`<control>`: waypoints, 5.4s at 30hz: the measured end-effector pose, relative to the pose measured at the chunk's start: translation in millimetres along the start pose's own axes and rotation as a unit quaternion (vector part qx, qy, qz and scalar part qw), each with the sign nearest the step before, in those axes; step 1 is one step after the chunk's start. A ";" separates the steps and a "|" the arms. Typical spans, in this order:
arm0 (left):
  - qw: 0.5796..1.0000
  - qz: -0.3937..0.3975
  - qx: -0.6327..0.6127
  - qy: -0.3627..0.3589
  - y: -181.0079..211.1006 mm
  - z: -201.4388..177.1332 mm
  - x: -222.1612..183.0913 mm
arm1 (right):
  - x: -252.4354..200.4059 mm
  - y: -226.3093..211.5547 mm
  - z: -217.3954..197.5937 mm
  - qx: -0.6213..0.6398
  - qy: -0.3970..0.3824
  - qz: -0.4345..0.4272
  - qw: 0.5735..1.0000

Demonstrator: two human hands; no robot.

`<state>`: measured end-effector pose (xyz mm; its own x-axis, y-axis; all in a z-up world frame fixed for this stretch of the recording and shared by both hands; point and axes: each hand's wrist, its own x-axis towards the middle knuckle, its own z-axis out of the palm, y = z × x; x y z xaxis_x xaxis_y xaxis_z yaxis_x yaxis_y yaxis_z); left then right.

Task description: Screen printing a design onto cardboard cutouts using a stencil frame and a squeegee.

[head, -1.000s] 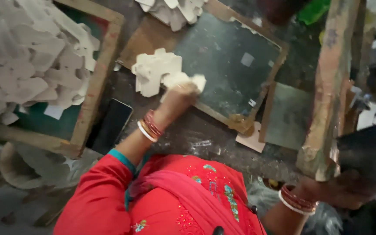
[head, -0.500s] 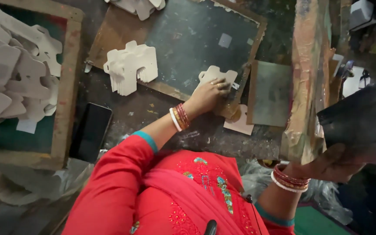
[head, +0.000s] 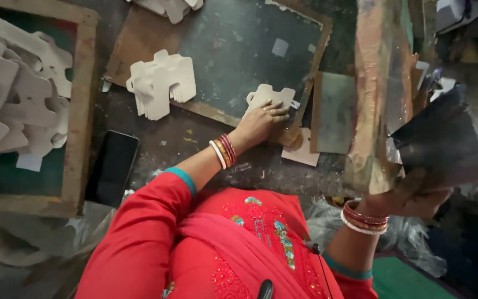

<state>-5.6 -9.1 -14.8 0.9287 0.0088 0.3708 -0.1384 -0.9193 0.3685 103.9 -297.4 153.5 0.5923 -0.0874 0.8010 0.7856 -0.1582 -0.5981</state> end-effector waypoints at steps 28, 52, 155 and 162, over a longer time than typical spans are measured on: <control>0.885 -0.422 -0.196 0.030 59.5 -98.3 -138.9 | -84.4 15.0 149.6 -0.300 -0.446 -0.025 0.843; 0.894 -0.419 -0.160 0.019 61.4 -99.4 -139.8 | -23.8 0.4 151.7 0.015 -0.726 -0.135 0.674; 0.794 -0.351 -0.342 0.362 -23.3 -124.5 -50.6 | -56.2 24.4 11.3 0.058 -0.022 0.062 0.996; 0.786 -0.366 -0.481 0.130 73.6 -116.2 -109.9 | -94.3 -6.0 37.8 0.028 -0.286 -0.008 0.958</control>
<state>-157.9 -32.0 70.7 0.7966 0.5916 -0.1245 0.0874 0.0910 0.9920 50.2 -251.0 80.6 0.5687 0.4696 0.6753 0.7946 -0.1012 -0.5987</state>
